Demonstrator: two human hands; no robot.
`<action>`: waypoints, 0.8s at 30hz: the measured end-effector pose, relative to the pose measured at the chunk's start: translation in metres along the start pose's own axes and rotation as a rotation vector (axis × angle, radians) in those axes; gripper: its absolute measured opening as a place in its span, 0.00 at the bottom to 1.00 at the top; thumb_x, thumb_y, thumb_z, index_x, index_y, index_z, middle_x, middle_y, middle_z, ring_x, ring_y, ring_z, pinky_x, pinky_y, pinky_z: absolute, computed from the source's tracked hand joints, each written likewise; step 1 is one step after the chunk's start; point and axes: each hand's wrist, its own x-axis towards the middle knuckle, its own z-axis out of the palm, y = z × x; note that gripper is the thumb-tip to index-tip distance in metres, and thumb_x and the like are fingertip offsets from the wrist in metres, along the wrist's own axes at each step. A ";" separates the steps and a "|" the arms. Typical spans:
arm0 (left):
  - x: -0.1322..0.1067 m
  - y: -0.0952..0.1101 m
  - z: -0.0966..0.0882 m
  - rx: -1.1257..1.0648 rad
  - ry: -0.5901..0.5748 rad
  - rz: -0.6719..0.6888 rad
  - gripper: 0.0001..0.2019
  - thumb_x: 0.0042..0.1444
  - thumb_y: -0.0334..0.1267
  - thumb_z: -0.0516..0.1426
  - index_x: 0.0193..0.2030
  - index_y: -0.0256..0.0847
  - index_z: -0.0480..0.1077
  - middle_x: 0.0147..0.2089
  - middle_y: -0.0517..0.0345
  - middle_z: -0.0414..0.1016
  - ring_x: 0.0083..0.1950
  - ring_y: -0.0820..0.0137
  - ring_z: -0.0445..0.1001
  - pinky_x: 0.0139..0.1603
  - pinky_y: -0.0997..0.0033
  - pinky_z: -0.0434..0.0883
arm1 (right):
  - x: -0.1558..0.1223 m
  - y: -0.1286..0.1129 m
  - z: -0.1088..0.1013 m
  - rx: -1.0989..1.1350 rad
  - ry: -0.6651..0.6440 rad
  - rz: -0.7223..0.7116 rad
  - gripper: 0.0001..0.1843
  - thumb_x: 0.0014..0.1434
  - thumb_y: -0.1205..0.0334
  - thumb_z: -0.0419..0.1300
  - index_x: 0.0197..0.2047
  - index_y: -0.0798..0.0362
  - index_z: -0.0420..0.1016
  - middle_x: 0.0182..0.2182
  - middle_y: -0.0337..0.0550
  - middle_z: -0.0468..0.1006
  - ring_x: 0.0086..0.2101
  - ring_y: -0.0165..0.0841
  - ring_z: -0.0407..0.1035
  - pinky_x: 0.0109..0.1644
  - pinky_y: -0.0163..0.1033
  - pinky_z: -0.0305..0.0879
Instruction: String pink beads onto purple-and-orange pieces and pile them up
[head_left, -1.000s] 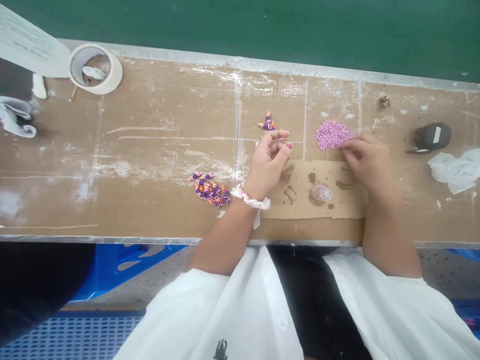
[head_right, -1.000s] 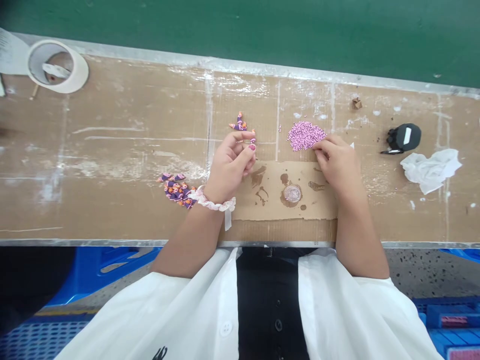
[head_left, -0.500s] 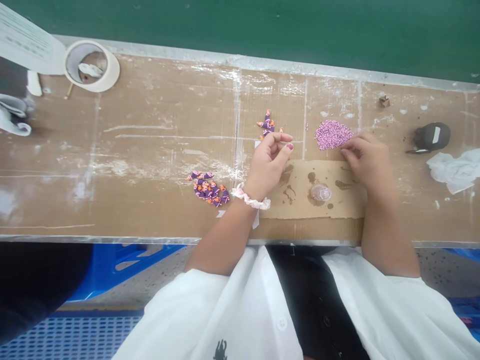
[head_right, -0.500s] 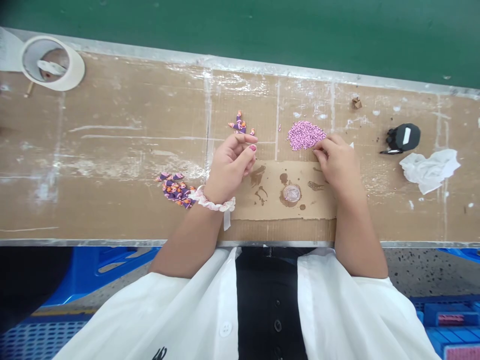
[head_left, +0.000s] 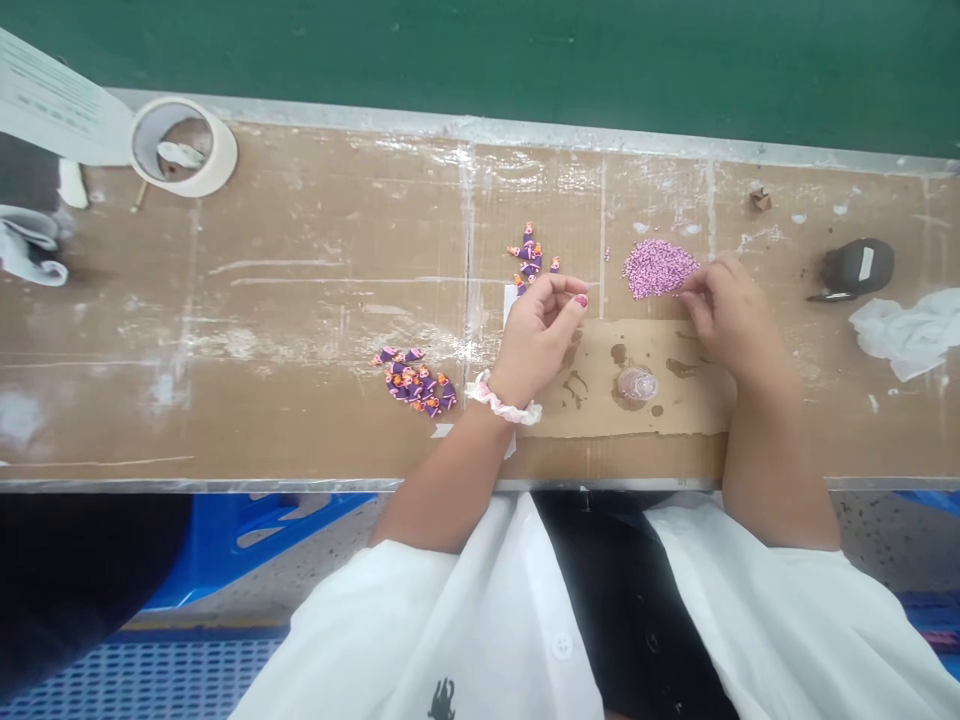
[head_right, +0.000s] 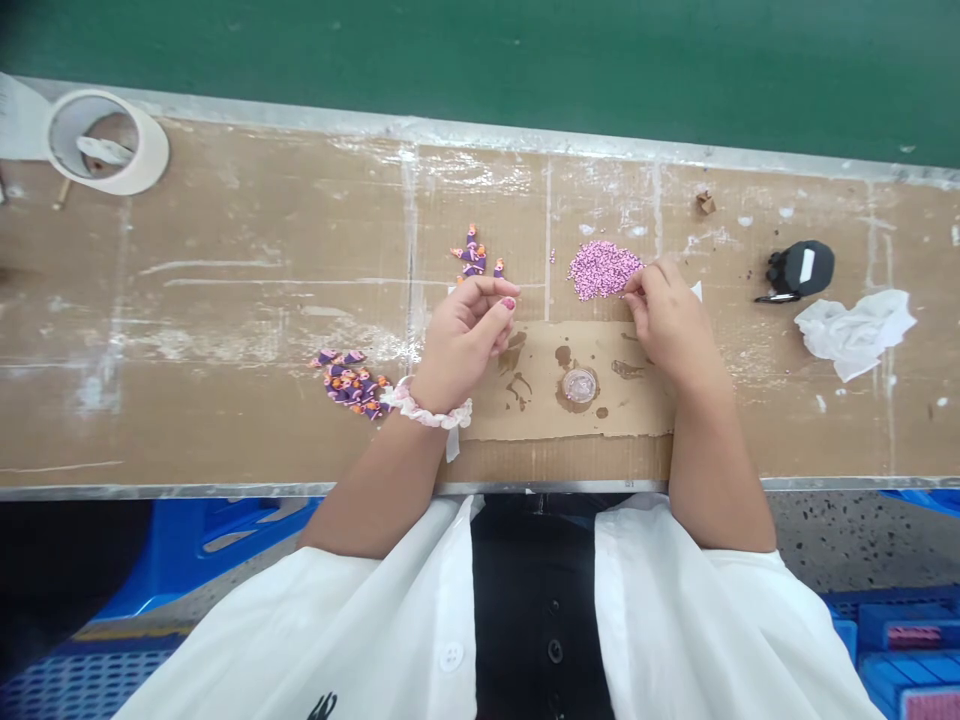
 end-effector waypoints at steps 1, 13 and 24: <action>0.000 0.000 0.000 0.000 0.000 0.002 0.01 0.59 0.32 0.56 0.38 0.41 0.67 0.23 0.66 0.61 0.21 0.80 0.56 0.21 0.77 0.57 | 0.000 -0.001 -0.001 0.004 -0.012 -0.002 0.03 0.60 0.63 0.53 0.36 0.48 0.67 0.38 0.46 0.73 0.38 0.40 0.69 0.42 0.47 0.68; -0.003 0.002 0.002 0.000 -0.025 0.015 0.02 0.57 0.34 0.59 0.35 0.40 0.69 0.24 0.66 0.63 0.21 0.81 0.58 0.22 0.77 0.58 | 0.003 -0.003 0.008 -0.009 -0.014 -0.051 0.03 0.59 0.65 0.53 0.34 0.48 0.63 0.37 0.49 0.71 0.40 0.43 0.68 0.43 0.50 0.68; -0.016 0.001 0.015 -0.054 -0.284 -0.075 0.16 0.50 0.50 0.65 0.34 0.37 0.76 0.29 0.60 0.75 0.24 0.81 0.62 0.24 0.77 0.61 | -0.020 -0.067 -0.013 0.191 0.192 -0.412 0.03 0.64 0.65 0.53 0.38 0.47 0.64 0.35 0.45 0.72 0.34 0.35 0.69 0.31 0.41 0.67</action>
